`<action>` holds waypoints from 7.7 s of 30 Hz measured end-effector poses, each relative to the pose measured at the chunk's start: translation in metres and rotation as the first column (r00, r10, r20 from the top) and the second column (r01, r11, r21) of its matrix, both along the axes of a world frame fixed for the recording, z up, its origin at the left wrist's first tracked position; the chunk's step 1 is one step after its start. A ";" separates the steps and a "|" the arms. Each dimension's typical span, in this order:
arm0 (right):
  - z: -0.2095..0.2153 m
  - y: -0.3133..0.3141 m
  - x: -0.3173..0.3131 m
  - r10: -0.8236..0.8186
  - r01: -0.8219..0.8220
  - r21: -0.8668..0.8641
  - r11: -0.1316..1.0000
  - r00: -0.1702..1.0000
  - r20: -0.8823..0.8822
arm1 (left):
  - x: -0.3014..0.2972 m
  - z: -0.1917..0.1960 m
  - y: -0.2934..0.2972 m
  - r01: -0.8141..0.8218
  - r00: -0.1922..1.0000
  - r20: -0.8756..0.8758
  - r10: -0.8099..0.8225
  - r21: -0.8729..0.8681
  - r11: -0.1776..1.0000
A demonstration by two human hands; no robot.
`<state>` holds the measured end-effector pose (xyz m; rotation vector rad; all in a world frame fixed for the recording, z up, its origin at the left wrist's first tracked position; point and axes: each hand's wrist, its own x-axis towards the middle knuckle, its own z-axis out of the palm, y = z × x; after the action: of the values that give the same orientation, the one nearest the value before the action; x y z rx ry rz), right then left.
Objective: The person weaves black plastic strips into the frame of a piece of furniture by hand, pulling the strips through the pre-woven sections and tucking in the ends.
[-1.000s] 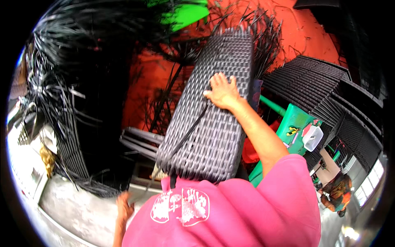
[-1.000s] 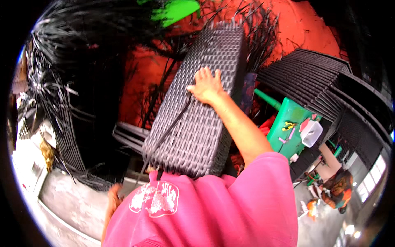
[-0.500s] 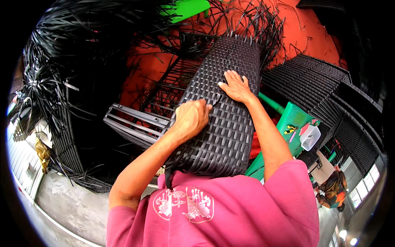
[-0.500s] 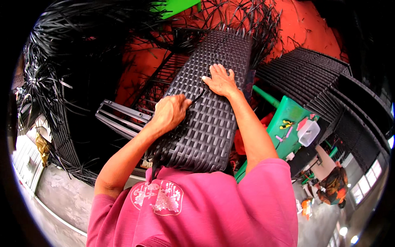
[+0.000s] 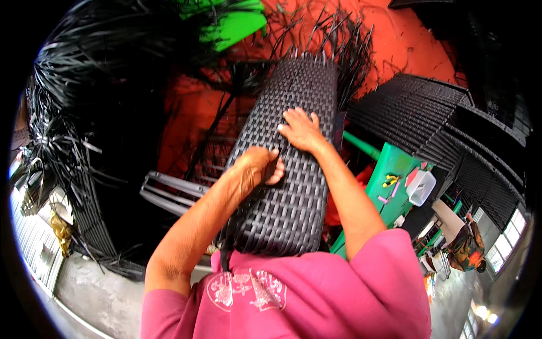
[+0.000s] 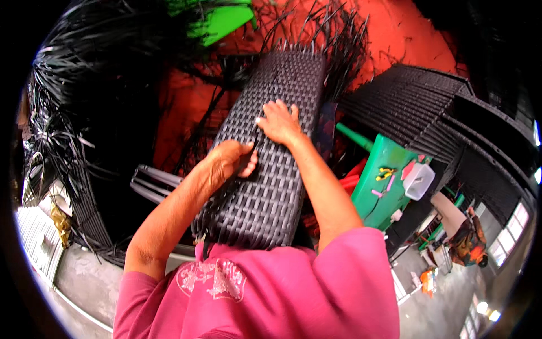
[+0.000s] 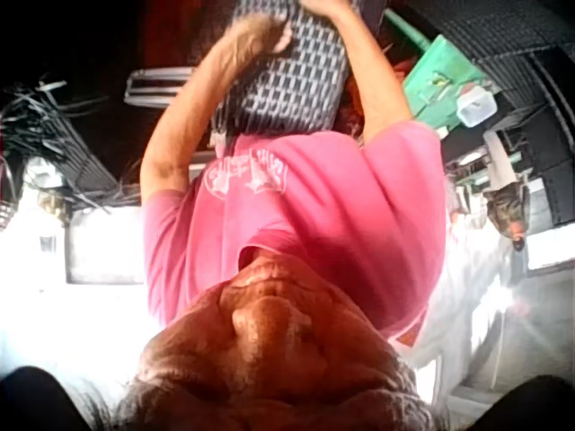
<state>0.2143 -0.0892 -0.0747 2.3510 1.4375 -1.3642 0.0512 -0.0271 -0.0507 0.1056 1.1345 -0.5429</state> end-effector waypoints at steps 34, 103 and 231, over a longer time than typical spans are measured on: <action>0.004 0.009 0.002 0.096 -0.087 -0.177 0.980 0.995 0.039 | -0.040 0.082 -0.014 -0.003 0.989 0.119 -0.085 0.597 0.802; 0.010 0.015 -0.008 0.191 -0.180 -0.156 0.971 0.980 0.061 | -0.345 0.178 -0.109 0.279 0.960 -0.200 -0.194 0.682 0.676; 0.013 0.024 -0.058 -0.112 0.192 0.406 0.893 0.971 -0.212 | -0.237 0.045 0.108 -0.599 0.679 0.014 0.734 0.589 0.543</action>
<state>0.1558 -0.0651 -0.0619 2.7131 1.7956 -1.4632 -0.1862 0.0811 -0.0055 0.0908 1.4319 0.5171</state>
